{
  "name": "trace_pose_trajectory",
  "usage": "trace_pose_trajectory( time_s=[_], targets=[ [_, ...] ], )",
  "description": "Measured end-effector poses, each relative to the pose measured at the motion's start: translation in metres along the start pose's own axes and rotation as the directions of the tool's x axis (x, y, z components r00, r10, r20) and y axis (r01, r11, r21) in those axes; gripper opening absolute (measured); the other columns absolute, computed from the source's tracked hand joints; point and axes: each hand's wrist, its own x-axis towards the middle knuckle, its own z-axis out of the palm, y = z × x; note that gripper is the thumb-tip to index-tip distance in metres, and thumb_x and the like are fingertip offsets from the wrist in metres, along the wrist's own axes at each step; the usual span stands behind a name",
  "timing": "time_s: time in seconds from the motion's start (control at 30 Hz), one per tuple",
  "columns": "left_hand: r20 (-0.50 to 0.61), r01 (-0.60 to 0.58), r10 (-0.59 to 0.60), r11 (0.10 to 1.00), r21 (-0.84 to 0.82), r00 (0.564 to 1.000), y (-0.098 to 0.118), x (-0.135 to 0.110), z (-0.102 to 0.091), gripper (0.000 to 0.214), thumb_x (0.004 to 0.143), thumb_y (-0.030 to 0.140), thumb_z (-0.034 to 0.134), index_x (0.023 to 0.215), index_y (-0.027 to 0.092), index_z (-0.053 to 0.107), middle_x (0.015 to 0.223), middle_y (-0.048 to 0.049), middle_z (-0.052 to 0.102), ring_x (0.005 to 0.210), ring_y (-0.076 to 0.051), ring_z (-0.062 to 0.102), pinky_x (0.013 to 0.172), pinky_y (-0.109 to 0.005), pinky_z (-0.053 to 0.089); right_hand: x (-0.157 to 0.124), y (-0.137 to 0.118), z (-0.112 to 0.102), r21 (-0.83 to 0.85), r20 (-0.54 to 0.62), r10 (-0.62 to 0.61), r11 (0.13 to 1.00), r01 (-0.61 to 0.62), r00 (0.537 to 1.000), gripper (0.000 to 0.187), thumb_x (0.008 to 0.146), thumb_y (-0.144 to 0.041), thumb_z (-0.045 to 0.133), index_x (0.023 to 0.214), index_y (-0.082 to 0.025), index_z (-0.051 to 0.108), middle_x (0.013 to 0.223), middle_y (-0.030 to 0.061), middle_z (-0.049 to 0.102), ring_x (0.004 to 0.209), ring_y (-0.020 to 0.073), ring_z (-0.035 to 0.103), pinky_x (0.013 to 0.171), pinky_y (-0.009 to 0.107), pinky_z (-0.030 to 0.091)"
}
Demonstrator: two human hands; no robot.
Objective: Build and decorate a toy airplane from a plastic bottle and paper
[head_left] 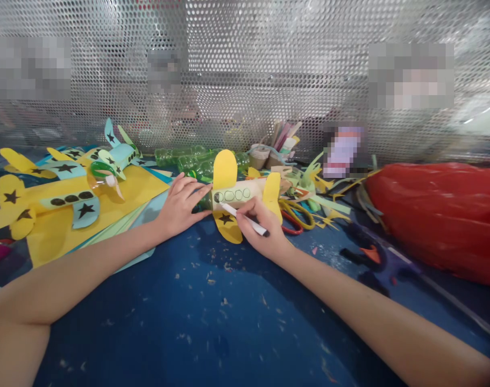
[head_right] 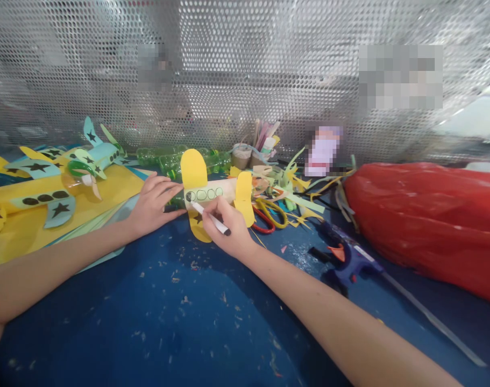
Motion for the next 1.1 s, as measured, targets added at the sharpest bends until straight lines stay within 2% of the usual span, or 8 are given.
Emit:
trace_pose_trajectory(
  time_s=[0.17,1.1],
  targets=[
    [-0.005,0.000,0.000,1.000,-0.010,1.000,0.0002,-0.0001,0.0000,0.055,0.085,0.050,0.063,0.130,0.019,0.055,0.116,-0.0097,0.064,0.115,-0.029,0.050,0.111,-0.055,0.028,0.0009,0.0027,0.0010,-0.012,-0.041,-0.006,1.000,0.005,0.999,0.009,0.087,-0.021,0.053,0.082,-0.022,0.046,0.060,-0.0048,0.049,0.047,0.0085,0.041,0.045,0.024,0.032],
    [-0.026,-0.025,0.025,1.000,0.016,0.999,-0.0008,-0.0002,0.0013,0.056,0.085,0.050,0.063,0.128,0.015,0.055,0.115,-0.0101,0.064,0.114,-0.028,0.050,0.111,-0.054,0.029,0.0014,0.0019,0.0013,-0.005,-0.008,-0.034,0.999,0.034,0.999,0.009,0.088,-0.020,0.052,0.083,-0.022,0.045,0.061,-0.0049,0.049,0.048,0.0082,0.042,0.045,0.023,0.032]
  ],
)
